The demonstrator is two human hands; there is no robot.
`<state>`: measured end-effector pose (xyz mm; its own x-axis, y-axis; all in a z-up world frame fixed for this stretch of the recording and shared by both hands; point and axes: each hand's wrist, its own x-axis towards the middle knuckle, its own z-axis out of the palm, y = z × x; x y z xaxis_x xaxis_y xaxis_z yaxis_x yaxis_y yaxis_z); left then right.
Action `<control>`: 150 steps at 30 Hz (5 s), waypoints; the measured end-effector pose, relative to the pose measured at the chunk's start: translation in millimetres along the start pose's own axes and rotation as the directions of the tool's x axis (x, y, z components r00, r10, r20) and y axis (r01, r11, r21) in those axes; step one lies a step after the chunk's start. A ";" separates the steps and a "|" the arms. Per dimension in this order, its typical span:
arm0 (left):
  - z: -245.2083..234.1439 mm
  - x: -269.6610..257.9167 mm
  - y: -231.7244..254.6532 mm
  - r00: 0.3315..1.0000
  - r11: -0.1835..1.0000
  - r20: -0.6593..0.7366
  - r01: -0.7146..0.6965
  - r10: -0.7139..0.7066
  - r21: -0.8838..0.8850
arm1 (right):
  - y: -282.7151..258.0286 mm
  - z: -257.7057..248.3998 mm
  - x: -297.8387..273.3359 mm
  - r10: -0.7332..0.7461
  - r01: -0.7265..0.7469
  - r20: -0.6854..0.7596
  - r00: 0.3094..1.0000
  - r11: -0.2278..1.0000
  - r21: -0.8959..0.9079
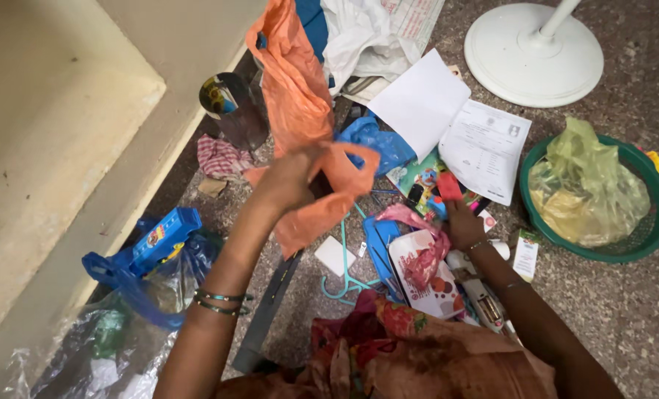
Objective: The person sorts through various items on the floor, including plastic bags, a red container, a small pouch, and a blister pack of pills. They open and close the red container, place items inside, and arrange them on a shelf.
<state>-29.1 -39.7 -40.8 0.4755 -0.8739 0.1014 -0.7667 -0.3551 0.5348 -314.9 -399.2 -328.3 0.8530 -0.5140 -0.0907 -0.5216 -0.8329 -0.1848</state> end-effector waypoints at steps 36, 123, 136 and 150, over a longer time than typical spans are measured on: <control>48.6 -28.0 -26.5 0.998 0.997 0.025 0.061 -0.060 -0.036 | -100.5 -161.2 -4.9 -0.048 -0.169 0.165 0.985 -0.449 0.878; -3.9 -21.1 -17.4 0.969 0.871 0.022 0.233 -0.248 -0.432 | -267.6 -250.2 -3.8 -0.316 0.050 0.110 0.942 0.458 0.888; -17.4 -30.3 -30.9 0.949 0.858 -0.201 0.116 -0.245 -0.500 | -226.2 -303.0 -26.7 -0.314 0.069 0.134 0.940 0.559 0.826; -1.2 -6.1 13.4 0.986 0.940 -0.035 0.144 -0.162 -0.308 | -70.8 -176.2 -31.1 -0.003 -0.020 0.036 0.999 0.786 0.618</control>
<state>-41.7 -38.7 -33.3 0.6083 -0.7926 0.0421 -0.5198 -0.3577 0.7758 -307.9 -360.3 -140.1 0.8548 -0.5035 -0.1257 -0.4151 -0.5179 -0.7479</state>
